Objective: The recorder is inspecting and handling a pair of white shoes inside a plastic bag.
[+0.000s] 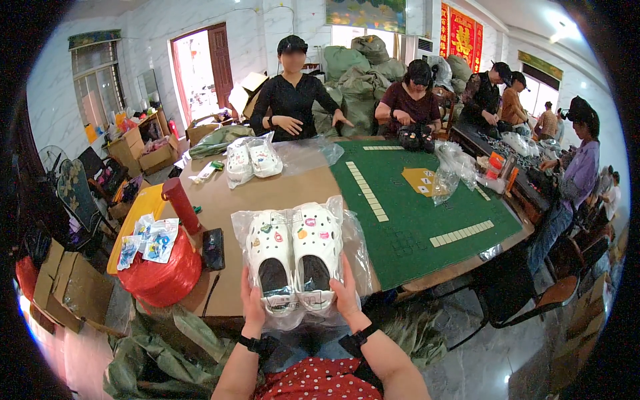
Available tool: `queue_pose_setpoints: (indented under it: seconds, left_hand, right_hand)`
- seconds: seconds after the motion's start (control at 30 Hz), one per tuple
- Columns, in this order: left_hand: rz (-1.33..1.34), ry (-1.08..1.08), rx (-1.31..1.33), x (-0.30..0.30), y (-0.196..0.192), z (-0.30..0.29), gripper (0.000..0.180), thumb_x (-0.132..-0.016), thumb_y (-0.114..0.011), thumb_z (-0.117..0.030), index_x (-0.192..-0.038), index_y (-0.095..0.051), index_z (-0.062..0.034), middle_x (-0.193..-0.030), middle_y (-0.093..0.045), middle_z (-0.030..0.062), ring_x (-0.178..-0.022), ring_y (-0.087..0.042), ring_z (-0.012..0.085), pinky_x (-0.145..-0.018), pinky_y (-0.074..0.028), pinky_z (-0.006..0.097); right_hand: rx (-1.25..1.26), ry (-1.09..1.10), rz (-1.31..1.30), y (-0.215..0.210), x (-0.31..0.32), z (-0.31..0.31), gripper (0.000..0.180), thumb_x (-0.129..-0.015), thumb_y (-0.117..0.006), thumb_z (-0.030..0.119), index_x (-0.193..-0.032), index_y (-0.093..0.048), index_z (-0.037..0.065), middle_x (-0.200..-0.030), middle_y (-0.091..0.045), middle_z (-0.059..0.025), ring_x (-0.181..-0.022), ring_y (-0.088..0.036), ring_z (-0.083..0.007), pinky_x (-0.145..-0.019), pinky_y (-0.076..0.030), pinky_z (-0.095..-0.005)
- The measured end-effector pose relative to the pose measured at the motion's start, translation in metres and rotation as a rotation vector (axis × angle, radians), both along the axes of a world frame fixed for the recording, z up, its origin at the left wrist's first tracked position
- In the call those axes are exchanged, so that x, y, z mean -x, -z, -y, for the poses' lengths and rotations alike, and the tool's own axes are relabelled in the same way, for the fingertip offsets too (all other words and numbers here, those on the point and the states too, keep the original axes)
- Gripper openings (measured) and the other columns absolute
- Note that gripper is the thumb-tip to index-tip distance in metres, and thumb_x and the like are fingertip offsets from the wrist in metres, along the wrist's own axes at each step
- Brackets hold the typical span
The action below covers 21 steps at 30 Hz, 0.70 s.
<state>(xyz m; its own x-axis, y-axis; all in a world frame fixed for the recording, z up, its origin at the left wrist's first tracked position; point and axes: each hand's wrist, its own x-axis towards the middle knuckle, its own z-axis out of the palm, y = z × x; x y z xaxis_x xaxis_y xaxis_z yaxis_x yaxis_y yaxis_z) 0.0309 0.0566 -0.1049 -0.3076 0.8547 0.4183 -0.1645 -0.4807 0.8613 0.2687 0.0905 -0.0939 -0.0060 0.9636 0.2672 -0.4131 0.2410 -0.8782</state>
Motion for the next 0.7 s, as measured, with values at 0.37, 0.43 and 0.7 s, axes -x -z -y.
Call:
queue_pose_setpoints:
  seconds: [0.37,0.43,0.7]
  left_hand:
    - [-0.007,0.010,-0.062,-0.005,0.002,0.003,0.066,-0.095,-0.048,-0.017,-0.153,-0.027,0.0085,-0.156,-0.033,0.0205,-0.144,-0.034,0.0286,-0.119,-0.026,0.039]
    - [-0.011,0.009,-0.062,-0.002,0.001,0.001,0.066,-0.096,-0.048,-0.017,-0.152,-0.027,0.0085,-0.156,-0.034,0.0204,-0.144,-0.035,0.0285,-0.119,-0.026,0.039]
    - [-0.019,-0.008,-0.019,-0.004,-0.002,-0.002,0.063,-0.097,-0.046,-0.018,-0.152,-0.029,0.0082,-0.155,-0.036,0.0201,-0.143,-0.036,0.0282,-0.119,-0.027,0.039]
  right_hand:
    - [0.002,0.015,0.055,-0.001,-0.002,-0.001,0.088,-0.083,-0.062,0.023,-0.158,-0.024,-0.003,-0.161,-0.030,-0.0162,-0.149,-0.026,-0.0249,-0.122,-0.017,-0.0349]
    - [-0.039,0.014,0.083,0.002,-0.003,0.000,0.088,-0.084,-0.062,0.026,-0.158,-0.023,-0.003,-0.162,-0.029,-0.0166,-0.149,-0.026,-0.0251,-0.122,-0.017,-0.0348]
    - [-0.028,0.025,0.090,0.003,-0.003,-0.001,0.090,-0.084,-0.063,0.028,-0.158,-0.023,-0.003,-0.163,-0.028,-0.0156,-0.150,-0.025,-0.0249,-0.122,-0.017,-0.0351]
